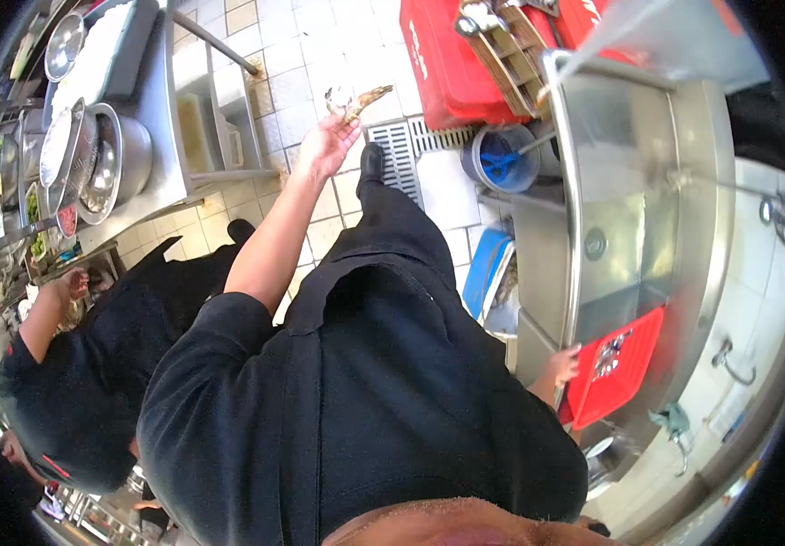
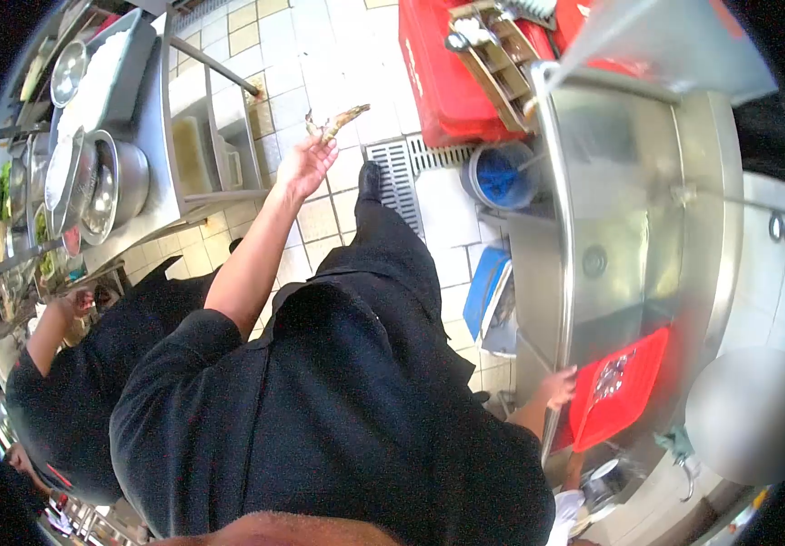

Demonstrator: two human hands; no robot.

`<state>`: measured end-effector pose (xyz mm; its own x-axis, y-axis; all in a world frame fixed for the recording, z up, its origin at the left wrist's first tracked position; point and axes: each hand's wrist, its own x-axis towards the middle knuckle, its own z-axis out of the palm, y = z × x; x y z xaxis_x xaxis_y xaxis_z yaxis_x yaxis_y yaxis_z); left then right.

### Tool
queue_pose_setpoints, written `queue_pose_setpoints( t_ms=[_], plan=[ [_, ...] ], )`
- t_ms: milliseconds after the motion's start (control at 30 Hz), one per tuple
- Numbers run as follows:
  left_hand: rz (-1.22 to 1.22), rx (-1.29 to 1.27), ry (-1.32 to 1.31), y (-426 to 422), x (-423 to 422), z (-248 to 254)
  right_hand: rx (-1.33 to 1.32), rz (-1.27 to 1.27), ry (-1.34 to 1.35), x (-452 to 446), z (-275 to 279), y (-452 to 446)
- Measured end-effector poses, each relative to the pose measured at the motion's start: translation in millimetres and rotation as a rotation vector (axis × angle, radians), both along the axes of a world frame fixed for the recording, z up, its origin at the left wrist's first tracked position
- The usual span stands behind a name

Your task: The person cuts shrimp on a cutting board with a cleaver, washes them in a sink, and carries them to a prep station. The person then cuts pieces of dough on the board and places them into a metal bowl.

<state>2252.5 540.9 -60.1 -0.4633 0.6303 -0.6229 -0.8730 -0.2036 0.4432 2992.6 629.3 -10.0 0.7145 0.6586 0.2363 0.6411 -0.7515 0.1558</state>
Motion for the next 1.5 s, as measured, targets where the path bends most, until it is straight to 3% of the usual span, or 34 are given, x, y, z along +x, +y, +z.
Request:
queue_pose_setpoints(
  t_ms=[133, 233, 400, 433, 467, 500, 533, 567, 600, 633, 733, 800, 833, 867, 900, 933, 967, 1000, 1033, 1167, 1267, 1367, 1433, 1467, 1500],
  plan=[
    [0.016, -0.015, 0.187, 25, -65, 18, 0.279, -0.384, -0.054, 21, -75, 31],
    [0.069, -0.081, 0.269, 41, -126, 38, -0.018, -0.374, 0.285, -104, -109, 39],
    [0.135, -0.096, 0.305, 63, -215, 80, -0.618, 0.164, 1.02, -381, -175, 101],
    [0.161, -0.096, 0.294, 66, -226, 88, -0.618, 0.332, 1.114, -445, -182, 125],
    [0.186, -0.095, 0.28, 69, -235, 98, -0.63, 0.679, 1.171, -493, -219, 150],
    [0.184, -0.12, 0.299, 73, -243, 104, -0.514, 0.635, 1.432, -577, -174, 163],
    [0.194, -0.095, 0.258, 76, -254, 102, -0.713, 0.88, 1.431, -641, -167, 192],
    [0.199, -0.067, 0.218, 79, -266, 92, -0.642, 1.051, 1.391, -716, -89, 194],
    [0.202, -0.037, 0.177, 83, -281, 81, -0.66, 1.204, 1.469, -765, -113, 214],
    [0.23, 0.003, 0.129, 88, -295, 68, -0.775, 1.265, 1.522, -817, -64, 221],
    [0.277, 0.041, 0.032, 110, -342, 60, -0.918, 1.294, 1.642, -927, -24, 244],
    [0.335, 0.085, -0.028, 126, -379, 65, -0.919, 1.356, 1.514, -966, -29, 261],
    [0.318, 0.166, 0.0, 132, -405, 42, -0.918, 1.383, 1.455, -978, -38, 271],
    [0.311, 0.18, -0.002, 142, -432, 31, -0.915, 1.513, 1.205, -978, -84, 296],
    [0.329, 0.16, 0.002, 153, -459, 37, -0.99, 1.431, 1.104, -978, -67, 301],
    [0.35, 0.133, -0.004, 164, -482, 42, -0.878, 1.485, 1.152, -962, -87, 309],
    [0.367, 0.154, 0.025, 174, -512, 48, -1.02, 1.491, 1.079, -950, -104, 330],
    [0.384, 0.176, 0.054, 185, -542, 55, -0.944, 1.223, 1.405, -932, -136, 337],
    [0.402, 0.199, 0.078, 196, -571, 61, -0.936, 1.081, 1.492, -922, -148, 349],
    [0.591, 0.358, 0.122, 240, -691, 87, -1.168, 1.069, 0.778, -939, -107, 408],
    [0.707, 0.45, 0.175, 255, -778, 109, -1.191, 0.988, 0.692, -985, -93, 441],
    [0.787, 0.476, 0.264, 252, -871, 128, -1.232, 1.019, 0.616, -1055, -116, 474],
    [0.833, 0.432, 0.327, 232, -919, 130, -1.289, 1.164, 0.533, -1122, -128, 500],
    [0.86, 0.414, 0.36, 222, -944, 136, -1.336, 1.357, 0.451, -1154, -141, 521],
    [0.933, 0.352, 0.368, 209, -963, 141, -1.344, 1.757, 0.305, -1196, -155, 543]
  ],
)
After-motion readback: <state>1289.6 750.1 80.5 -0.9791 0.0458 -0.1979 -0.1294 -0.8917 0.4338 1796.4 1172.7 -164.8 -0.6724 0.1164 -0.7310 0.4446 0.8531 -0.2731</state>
